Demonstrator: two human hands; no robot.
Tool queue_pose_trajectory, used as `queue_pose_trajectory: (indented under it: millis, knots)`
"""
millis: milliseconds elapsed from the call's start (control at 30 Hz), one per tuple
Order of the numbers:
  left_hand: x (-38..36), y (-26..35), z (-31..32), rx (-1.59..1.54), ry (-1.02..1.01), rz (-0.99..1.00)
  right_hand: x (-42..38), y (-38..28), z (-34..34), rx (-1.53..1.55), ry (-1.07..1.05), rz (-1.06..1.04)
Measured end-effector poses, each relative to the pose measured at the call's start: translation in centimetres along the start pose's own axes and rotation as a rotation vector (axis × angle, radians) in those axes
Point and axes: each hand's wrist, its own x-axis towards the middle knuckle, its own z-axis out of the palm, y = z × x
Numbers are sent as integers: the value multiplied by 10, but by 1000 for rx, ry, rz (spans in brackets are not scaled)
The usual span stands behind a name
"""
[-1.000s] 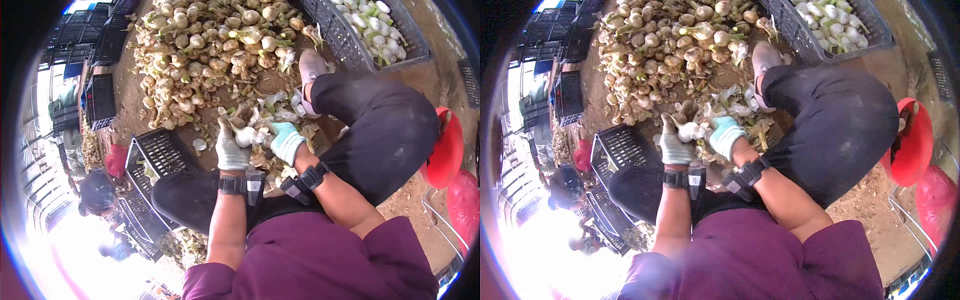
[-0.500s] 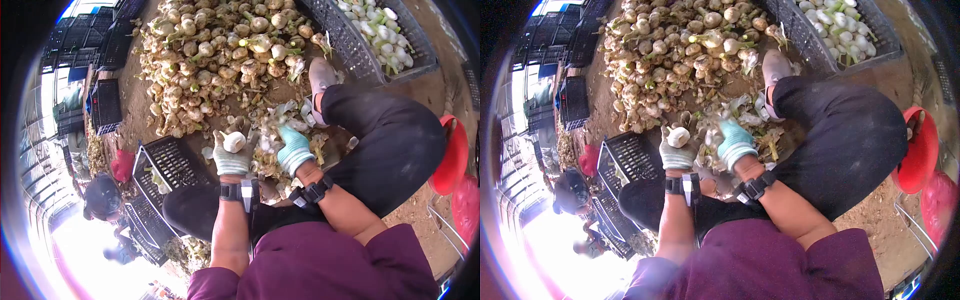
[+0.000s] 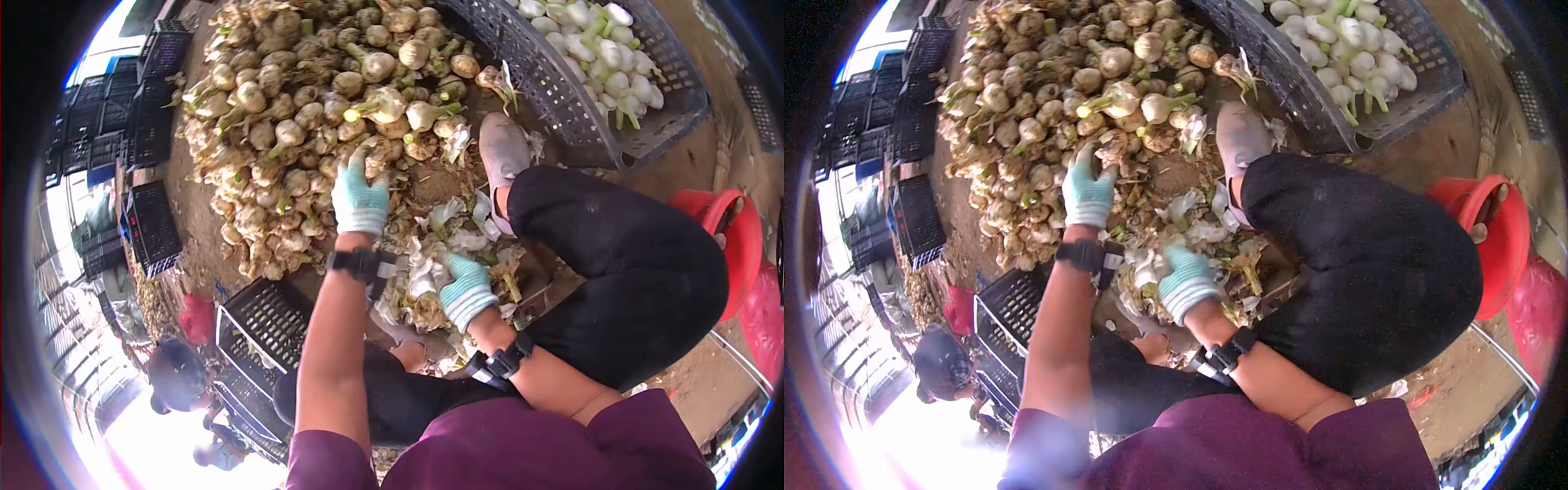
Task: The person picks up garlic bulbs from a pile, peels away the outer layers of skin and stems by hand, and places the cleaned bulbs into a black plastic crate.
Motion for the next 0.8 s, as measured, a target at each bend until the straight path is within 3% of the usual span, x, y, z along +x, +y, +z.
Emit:
queue_pose_trajectory:
  millis: [67, 133, 167, 200, 267, 300, 333, 367, 400, 467, 500, 533, 600, 667, 767, 800]
  knots:
    - [17, -2, 14, 226, -83, 62, 4, -16, -5, 58, -162, 165]
    - [33, 2, 27, 367, -185, 14, 7, -29, -10, -250, -285, 57]
    - [41, 4, 32, 507, -269, 7, 8, -17, 3, -334, -235, -70]
    - [48, 5, 36, 648, -349, -1, 13, -12, 9, -339, -234, -63]
    - [56, 0, 37, 673, -303, 24, 17, -4, 18, -76, -241, 278]
    - [58, -3, 33, 478, -323, -43, 16, 10, 20, -79, -222, 58]
    - [59, -7, 26, 284, -331, -110, 20, 65, 61, 307, -176, 143]
    - [52, -18, 25, 120, -229, -100, 22, 46, 41, 669, -109, 356]
    - [43, -23, 16, -173, -388, -360, 27, 15, 15, 1027, -37, 574]
    - [-2, 7, -25, -731, -479, -548, 28, -12, -2, 234, 185, -72]
    - [-24, 9, -33, -695, -510, -545, 36, 12, 15, 301, 161, -106]
    - [-46, 10, -39, -659, -542, -545, 27, -27, -13, 275, 53, -98]
    - [-90, 12, -42, -587, -573, -494, 31, 3, 0, 172, -57, -44]
    - [-129, 0, -43, -517, -493, -339, 23, 8, -2, 58, -158, -3]
    - [-171, 8, -55, -568, -227, -110, -5, -25, -22, -77, -111, -394]
    - [-181, 14, -55, -511, -86, 7, -11, -27, -21, -88, -124, -414]
